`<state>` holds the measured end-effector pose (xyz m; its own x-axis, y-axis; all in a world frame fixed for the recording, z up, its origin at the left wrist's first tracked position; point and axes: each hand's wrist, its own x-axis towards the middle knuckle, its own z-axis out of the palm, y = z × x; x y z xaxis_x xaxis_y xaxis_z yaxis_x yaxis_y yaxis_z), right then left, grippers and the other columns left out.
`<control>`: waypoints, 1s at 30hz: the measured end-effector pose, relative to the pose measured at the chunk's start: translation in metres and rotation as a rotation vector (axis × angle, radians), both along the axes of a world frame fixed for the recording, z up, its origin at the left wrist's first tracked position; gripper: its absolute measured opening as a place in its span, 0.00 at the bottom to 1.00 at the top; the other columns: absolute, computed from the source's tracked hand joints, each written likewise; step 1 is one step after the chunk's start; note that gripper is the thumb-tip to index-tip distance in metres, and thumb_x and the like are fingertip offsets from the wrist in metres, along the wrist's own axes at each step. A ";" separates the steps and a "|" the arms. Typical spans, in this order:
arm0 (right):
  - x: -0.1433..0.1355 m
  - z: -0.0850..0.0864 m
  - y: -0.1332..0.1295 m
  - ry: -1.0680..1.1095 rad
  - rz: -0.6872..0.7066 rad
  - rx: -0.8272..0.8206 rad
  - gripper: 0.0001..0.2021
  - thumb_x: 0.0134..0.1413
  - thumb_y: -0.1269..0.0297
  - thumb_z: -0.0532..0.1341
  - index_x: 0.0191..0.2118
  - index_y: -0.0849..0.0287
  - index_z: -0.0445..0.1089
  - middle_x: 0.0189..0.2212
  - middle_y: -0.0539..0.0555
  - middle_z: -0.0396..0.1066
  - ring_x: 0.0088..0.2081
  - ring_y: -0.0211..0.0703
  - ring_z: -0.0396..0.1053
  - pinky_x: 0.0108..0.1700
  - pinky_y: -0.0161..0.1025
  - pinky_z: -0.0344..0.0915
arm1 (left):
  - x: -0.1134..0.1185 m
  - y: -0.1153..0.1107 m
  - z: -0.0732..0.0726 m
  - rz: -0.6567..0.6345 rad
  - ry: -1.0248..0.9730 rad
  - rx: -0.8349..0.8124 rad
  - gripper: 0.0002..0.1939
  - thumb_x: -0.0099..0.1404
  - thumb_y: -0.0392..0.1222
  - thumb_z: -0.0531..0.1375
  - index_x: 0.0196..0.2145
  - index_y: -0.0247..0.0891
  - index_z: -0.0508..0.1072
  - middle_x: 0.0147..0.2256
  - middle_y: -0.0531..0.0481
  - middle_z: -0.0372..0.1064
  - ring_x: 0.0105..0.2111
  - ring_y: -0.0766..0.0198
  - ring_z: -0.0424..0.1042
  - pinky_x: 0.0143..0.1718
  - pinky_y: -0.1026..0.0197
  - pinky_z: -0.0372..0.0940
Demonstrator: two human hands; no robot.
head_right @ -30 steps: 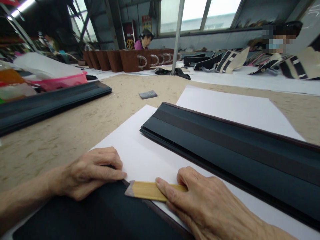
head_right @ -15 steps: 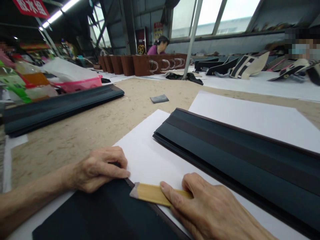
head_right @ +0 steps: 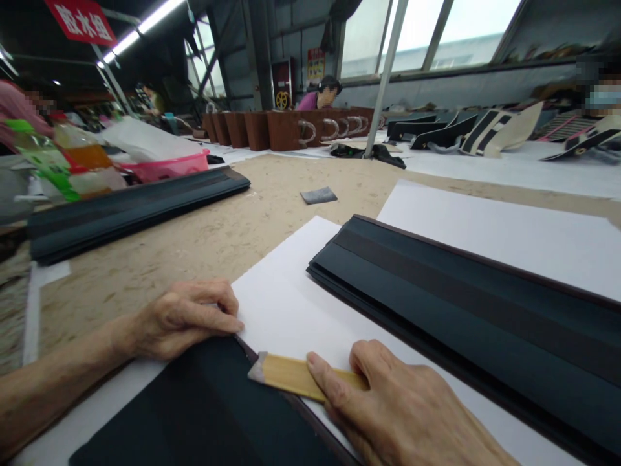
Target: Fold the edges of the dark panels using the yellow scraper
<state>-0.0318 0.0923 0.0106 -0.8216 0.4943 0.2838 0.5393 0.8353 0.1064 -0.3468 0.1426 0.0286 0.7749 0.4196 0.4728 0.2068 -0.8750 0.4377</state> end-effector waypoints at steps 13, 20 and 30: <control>-0.016 0.000 0.014 0.031 0.024 0.088 0.20 0.61 0.70 0.45 0.57 0.59 0.59 0.28 0.52 0.62 0.20 0.36 0.63 0.20 0.31 0.58 | -0.002 0.000 0.000 0.030 0.037 0.017 0.15 0.62 0.27 0.50 0.37 0.33 0.75 0.31 0.44 0.67 0.31 0.63 0.66 0.33 0.61 0.60; -0.032 0.015 0.018 0.016 0.051 0.131 0.19 0.60 0.70 0.44 0.54 0.60 0.63 0.25 0.52 0.62 0.18 0.37 0.61 0.17 0.31 0.56 | -0.007 0.002 0.006 0.060 -0.003 0.004 0.16 0.61 0.27 0.50 0.40 0.36 0.74 0.33 0.45 0.68 0.33 0.63 0.67 0.36 0.59 0.61; -0.029 -0.014 0.031 0.094 0.037 0.080 0.21 0.62 0.67 0.44 0.60 0.55 0.57 0.29 0.52 0.62 0.21 0.37 0.63 0.20 0.32 0.58 | 0.011 -0.088 -0.001 0.565 0.192 0.324 0.11 0.69 0.37 0.50 0.42 0.33 0.71 0.37 0.46 0.71 0.37 0.59 0.71 0.37 0.57 0.69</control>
